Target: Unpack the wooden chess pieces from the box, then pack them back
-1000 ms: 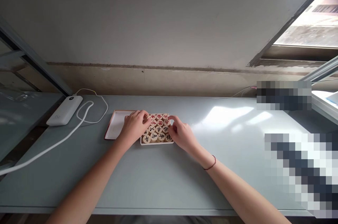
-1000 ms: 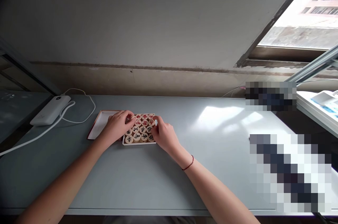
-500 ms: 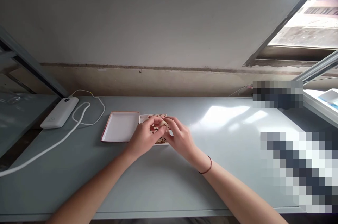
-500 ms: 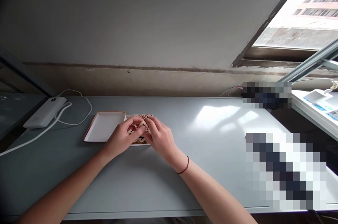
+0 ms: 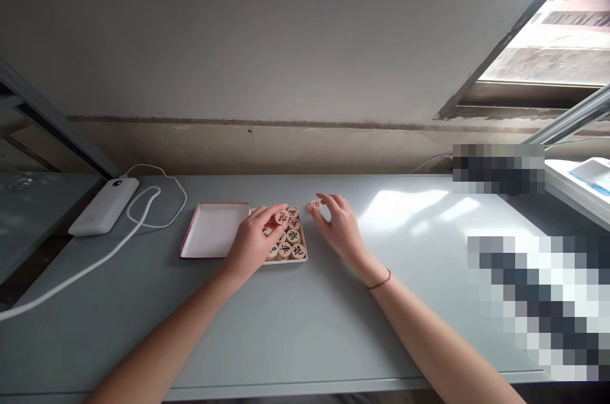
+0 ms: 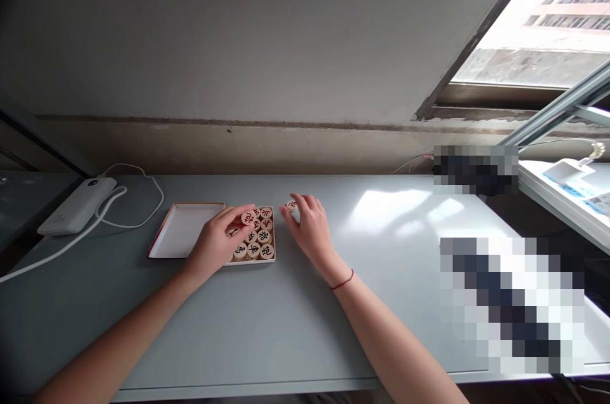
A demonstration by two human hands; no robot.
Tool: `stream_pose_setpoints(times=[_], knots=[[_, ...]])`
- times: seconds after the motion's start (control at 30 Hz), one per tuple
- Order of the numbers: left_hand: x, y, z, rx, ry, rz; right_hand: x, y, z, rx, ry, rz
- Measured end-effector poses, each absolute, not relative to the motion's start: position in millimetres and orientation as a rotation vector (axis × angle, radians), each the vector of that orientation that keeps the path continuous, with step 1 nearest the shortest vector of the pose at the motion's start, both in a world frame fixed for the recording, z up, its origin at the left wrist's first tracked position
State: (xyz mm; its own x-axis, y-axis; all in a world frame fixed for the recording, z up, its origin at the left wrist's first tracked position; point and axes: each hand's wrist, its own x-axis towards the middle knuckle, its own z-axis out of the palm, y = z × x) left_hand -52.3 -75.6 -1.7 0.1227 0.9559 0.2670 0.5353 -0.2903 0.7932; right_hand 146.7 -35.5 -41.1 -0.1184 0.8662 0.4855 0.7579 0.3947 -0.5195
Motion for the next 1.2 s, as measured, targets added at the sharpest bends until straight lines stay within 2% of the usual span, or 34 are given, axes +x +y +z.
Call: stream_pose_setpoints(times=[0.1,0.2,0.43,0.63,1.2], knots=[[-46.8,-80.9,-3.2,2.156,1.374,1.034,125.6,-62.8,-22.5,-1.109,-1.954,0.281],[-42.2,-84.4,-6.7,2.277,1.332,0.991,113.1,-78.3,-14.8,-1.044,-1.921,0.37],[-55.2,-73.0,-9.3,2.456,1.527,0.903,139.5,-41.9,-30.8,-1.294,-1.746,0.351],[-69.6,-65.7,-1.6,2.363,1.631,0.905,149.7,-21.7,-49.6,-1.421,-1.893,0.402],[-71.5,-64.6,-1.7,2.305,1.606,0.876,148.9,-22.8,-52.5,-1.464,-1.872,0.401]])
